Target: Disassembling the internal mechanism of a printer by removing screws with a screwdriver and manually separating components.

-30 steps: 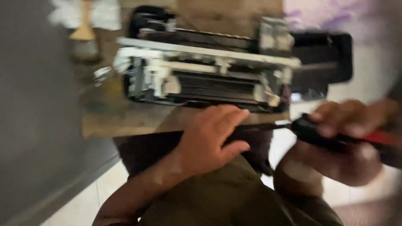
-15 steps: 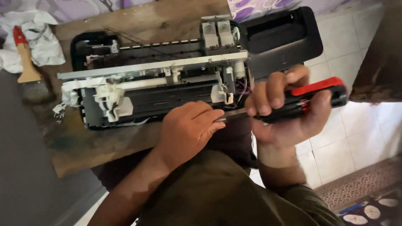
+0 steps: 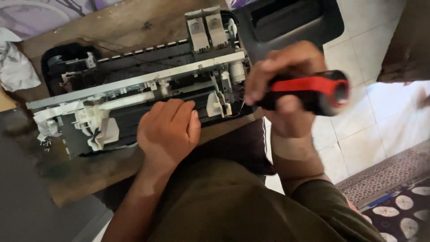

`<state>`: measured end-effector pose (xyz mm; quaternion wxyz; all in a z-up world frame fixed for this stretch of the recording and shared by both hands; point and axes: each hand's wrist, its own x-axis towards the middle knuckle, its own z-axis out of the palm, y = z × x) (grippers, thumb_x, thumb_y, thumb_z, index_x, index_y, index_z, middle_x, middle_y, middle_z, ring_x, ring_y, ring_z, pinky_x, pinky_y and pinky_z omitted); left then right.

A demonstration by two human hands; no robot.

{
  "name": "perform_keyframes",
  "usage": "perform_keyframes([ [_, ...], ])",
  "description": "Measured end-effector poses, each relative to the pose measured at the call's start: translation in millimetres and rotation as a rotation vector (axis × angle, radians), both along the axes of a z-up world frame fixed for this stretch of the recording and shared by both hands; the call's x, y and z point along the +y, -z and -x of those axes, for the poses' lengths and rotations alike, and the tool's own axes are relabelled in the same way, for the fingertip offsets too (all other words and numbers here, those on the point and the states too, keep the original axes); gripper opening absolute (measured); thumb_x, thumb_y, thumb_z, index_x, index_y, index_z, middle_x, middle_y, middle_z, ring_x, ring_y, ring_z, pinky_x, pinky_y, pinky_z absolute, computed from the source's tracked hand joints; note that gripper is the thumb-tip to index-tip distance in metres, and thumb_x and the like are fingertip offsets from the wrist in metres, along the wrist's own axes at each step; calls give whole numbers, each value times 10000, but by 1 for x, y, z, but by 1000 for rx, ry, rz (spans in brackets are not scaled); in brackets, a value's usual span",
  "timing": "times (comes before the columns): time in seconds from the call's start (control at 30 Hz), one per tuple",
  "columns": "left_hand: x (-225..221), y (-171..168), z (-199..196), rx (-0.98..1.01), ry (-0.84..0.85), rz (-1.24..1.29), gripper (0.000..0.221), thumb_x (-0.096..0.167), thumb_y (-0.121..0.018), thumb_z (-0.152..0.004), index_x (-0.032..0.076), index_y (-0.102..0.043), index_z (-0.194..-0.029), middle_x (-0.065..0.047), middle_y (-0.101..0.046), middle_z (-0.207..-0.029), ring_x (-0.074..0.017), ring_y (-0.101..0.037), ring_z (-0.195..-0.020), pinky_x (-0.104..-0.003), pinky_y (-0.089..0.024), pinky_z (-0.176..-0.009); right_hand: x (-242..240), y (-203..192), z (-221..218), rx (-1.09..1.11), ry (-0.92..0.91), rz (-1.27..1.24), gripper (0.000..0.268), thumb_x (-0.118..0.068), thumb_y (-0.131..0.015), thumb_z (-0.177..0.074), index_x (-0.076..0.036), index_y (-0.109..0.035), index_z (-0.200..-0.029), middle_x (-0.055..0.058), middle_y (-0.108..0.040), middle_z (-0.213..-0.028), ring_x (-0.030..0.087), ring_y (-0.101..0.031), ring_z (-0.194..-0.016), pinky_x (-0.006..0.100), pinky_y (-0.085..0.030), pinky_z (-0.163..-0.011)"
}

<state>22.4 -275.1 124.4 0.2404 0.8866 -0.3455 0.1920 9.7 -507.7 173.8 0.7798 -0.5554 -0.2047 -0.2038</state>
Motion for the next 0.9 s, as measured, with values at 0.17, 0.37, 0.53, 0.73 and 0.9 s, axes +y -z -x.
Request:
perform_keyframes([
  [0.17, -4, -8, -2, 22, 17, 41, 91, 84, -661, -943, 83, -732, -886, -44, -620, -811, -255, -526, -665, -351, -380, -556, 20, -11, -3, 136, 80, 89, 443, -445, -729, -983, -59, -554, -1115, 61, -578, -760, 164, -602, -651, 272, -534, -636],
  [0.37, -4, -11, -2, 69, 7, 23, 115, 128, -714, -963, 120, -760, -859, -13, -656, -849, -259, -545, -686, -383, -398, -556, 19, 0, -15, 201, 7, 207, 364, -377, -644, -1013, -49, -560, -1146, 58, -604, -791, 133, -595, -640, 238, -531, -612],
  [0.53, -2, -16, -5, 131, 68, -18, 292, 103, -706, -1002, 97, -620, -723, -39, -561, -773, -272, -480, -642, -398, -353, -523, 23, -1, -19, 239, -16, 209, 402, -360, -658, -989, 4, -544, -1117, 87, -594, -733, 146, -575, -606, 248, -487, -609],
  [0.73, -1, -19, -9, 200, 113, -27, 279, 125, -671, -1012, 75, -662, -738, -57, -614, -788, -263, -515, -641, -395, -397, -542, 23, 6, -22, 227, -25, 229, 349, -313, -664, -996, -3, -566, -1122, 60, -598, -750, 142, -597, -613, 257, -520, -622],
  [0.9, -1, -17, -8, 252, 92, -91, 329, 182, -620, -1039, 83, -661, -728, -51, -595, -772, -287, -522, -647, -430, -391, -530, 21, 9, -21, 242, 13, 285, 365, -351, -676, -991, -19, -588, -1114, 45, -615, -780, 127, -596, -651, 258, -500, -658],
])
